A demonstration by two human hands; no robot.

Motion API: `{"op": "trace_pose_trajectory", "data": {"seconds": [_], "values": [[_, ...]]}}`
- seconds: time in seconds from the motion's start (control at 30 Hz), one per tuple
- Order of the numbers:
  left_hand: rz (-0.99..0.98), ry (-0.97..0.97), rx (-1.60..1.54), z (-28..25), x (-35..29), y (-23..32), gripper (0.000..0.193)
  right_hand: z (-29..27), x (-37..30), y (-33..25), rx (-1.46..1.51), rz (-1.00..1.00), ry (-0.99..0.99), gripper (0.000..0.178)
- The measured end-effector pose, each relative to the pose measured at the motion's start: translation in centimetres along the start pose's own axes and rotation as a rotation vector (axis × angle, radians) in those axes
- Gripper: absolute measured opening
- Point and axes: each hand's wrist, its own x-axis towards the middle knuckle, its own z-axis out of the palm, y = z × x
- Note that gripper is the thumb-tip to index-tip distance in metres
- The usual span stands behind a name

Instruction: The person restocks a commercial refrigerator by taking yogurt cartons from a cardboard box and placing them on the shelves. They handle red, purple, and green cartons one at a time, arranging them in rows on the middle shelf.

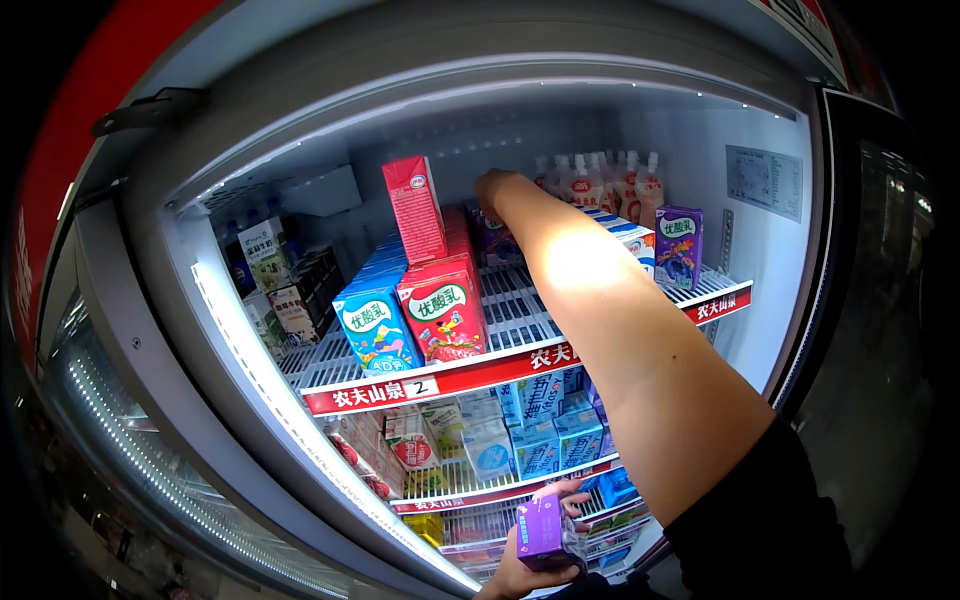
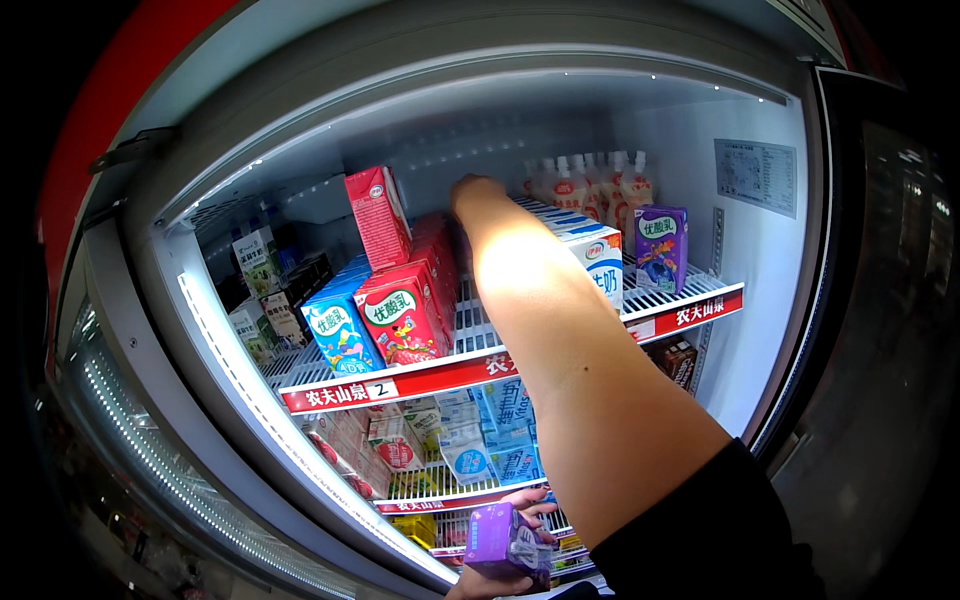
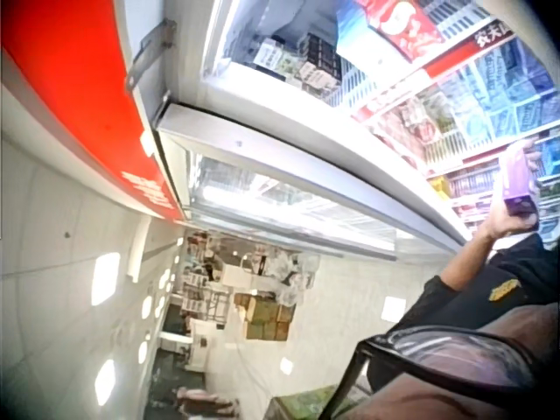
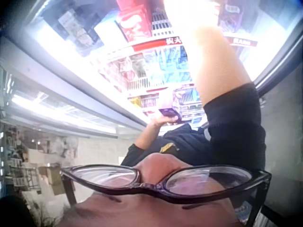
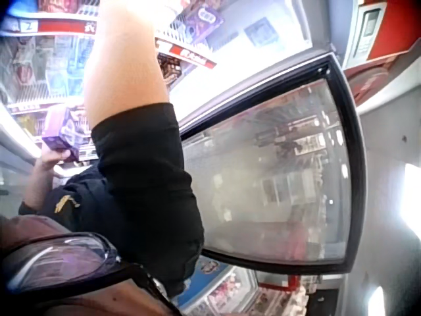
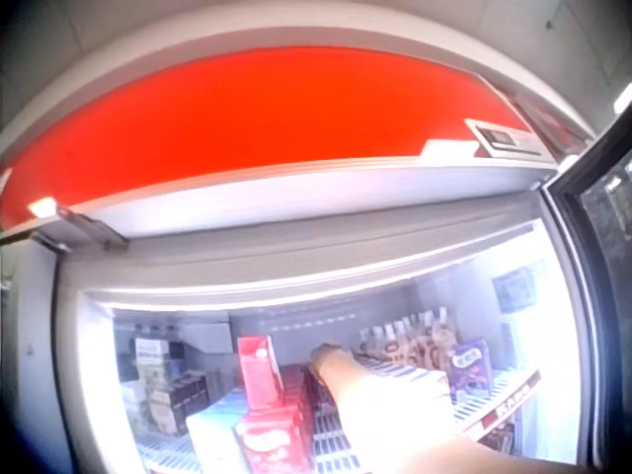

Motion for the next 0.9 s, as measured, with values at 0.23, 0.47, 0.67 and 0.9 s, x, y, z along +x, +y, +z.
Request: {"op": "trace_pose_trajectory", "data": {"seconds": [0.23,0.47,0.67,0.9], "values": [[-0.050,0.080,-0.004,-1.6,-1.7,-0.7,0.097,0.4,-3.2,-0.6,0.226,-0.058,0.171,0.045],[-0.100,0.098,-0.042,-2.1,-2.1,-2.2,0.095,2.8,-1.8,1.3,0.070,-0.148,0.228,0.040],[-0.026,0.050,-0.064,-1.3,-1.6,-1.9,0.087,0.8,-2.2,0.9,-0.100,0.001,0.376,0.028],[0.192,0.317,0.443,-0.1,1.7,2.6,0.067,-8.4,-10.9,-2.0,-0.179,-0.155,0.166,0.028]]}}
